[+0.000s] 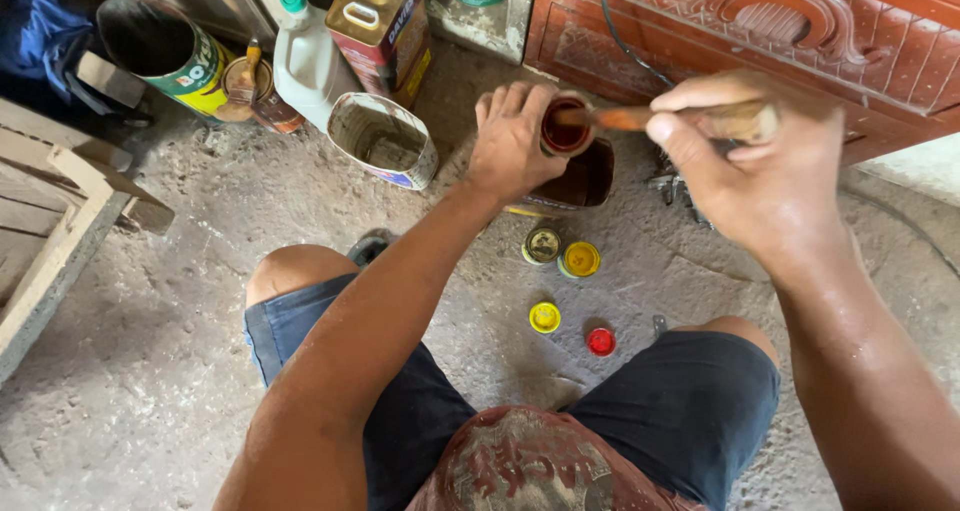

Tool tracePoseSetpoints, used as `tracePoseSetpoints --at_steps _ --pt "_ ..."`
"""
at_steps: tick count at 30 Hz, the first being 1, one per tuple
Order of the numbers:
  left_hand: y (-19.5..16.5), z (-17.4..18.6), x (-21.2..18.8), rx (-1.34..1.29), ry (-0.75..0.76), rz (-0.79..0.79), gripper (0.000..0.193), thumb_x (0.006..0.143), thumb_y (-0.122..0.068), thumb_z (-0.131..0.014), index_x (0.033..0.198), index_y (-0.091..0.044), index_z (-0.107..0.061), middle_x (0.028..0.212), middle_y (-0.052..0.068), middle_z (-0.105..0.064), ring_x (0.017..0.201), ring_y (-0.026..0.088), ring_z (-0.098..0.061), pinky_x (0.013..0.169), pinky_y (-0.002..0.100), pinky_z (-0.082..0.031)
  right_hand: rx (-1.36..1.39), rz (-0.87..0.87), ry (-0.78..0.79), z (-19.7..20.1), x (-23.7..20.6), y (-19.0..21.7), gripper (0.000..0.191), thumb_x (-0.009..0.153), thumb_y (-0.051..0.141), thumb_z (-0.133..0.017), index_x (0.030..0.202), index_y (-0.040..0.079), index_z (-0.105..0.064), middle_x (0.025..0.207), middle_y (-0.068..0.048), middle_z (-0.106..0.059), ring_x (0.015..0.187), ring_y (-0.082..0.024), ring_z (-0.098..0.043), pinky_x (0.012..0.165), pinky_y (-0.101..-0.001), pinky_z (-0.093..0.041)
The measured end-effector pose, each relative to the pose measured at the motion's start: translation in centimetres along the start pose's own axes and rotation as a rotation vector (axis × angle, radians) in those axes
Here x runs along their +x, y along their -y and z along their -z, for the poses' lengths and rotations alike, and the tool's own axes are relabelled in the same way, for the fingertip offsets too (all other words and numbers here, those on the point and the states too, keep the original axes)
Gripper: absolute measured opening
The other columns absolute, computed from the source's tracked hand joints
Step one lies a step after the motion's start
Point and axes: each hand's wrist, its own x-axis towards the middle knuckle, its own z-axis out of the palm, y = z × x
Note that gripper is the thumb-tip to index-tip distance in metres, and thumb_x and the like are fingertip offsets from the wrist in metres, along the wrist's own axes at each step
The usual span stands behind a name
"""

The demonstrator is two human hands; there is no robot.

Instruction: The person sits on the floor and scoops yellow pigment from a small tin into a larger container using a wooden stick, then stirs it. They open a tin of red pigment, scoop it into the same container, and stir the mixture, adding more red pigment and stirring again.

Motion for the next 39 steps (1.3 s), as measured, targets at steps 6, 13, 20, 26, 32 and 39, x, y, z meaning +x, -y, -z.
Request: tracePoseSetpoints --at_steps 6,13,20,26,32,39 --pt "0.4 0.1 0.1 0.017 -0.069 -0.030 0.075 0.065 -0.027 -0.087 0.131 -0.011 -0.055 0.127 0.014 -0.057 0.124 0.035 -0.050 0.109 0.052 -0.033 0.011 -0.009 0.068 0.7 0.1 -1.1 0.005 0.106 0.005 -0.078 0.107 0.002 -0.074 0.099 -0.010 -0.074 0.084 -0.014 -0.072 0.077 -0.0272 -0.058" --pt "0.4 0.5 -0.1 0.024 -0.020 -0.013 0.073 0.064 -0.027 -0.088 0.128 -0.012 -0.055 0.125 0.014 -0.056 0.122 0.036 -0.050 0.109 0.052 -0.032 0.043 0.114 0.034 -0.9 -0.7 -0.9 0.008 0.103 0.003 -0.081 0.103 0.002 -0.073 0.098 -0.011 -0.073 0.086 -0.018 -0.072 0.078 -0.0283 -0.058" --pt "0.4 0.6 -0.2 0.055 0.018 -0.005 0.075 0.063 -0.024 -0.087 0.129 -0.014 -0.054 0.127 0.014 -0.056 0.124 0.036 -0.048 0.111 0.052 -0.031 -0.007 0.049 -0.076 -1.4 -0.9 0.3 0.009 0.095 0.000 -0.080 0.100 0.000 -0.072 0.097 -0.013 -0.073 0.091 -0.024 -0.071 0.081 -0.0337 -0.057" --pt "0.4 0.4 0.0 0.058 0.034 0.000 0.078 0.061 -0.024 -0.087 0.130 -0.013 -0.054 0.128 0.014 -0.055 0.126 0.036 -0.047 0.112 0.053 -0.030 -0.020 0.081 -0.095 -1.4 -1.3 -0.2 0.008 0.100 -0.002 -0.079 0.105 -0.001 -0.073 0.101 -0.012 -0.074 0.089 -0.019 -0.072 0.083 -0.0301 -0.058" --pt "0.2 0.0 0.3 0.055 0.047 0.016 0.077 0.062 -0.024 -0.087 0.131 -0.013 -0.054 0.127 0.014 -0.056 0.126 0.035 -0.048 0.113 0.053 -0.030 0.051 0.044 -0.109 -1.4 -1.7 -1.1 0.010 0.100 -0.001 -0.078 0.109 -0.001 -0.072 0.104 -0.013 -0.074 0.093 -0.018 -0.072 0.082 -0.0285 -0.057" --pt "0.2 0.1 0.1 0.049 0.063 -0.019 0.077 0.062 -0.024 -0.087 0.131 -0.012 -0.054 0.127 0.015 -0.056 0.125 0.037 -0.047 0.111 0.053 -0.030 0.090 -0.046 -0.120 -1.8 -2.5 -1.1 0.009 0.104 -0.002 -0.078 0.109 -0.002 -0.071 0.099 -0.014 -0.073 0.087 -0.013 -0.069 0.075 -0.0253 -0.055"
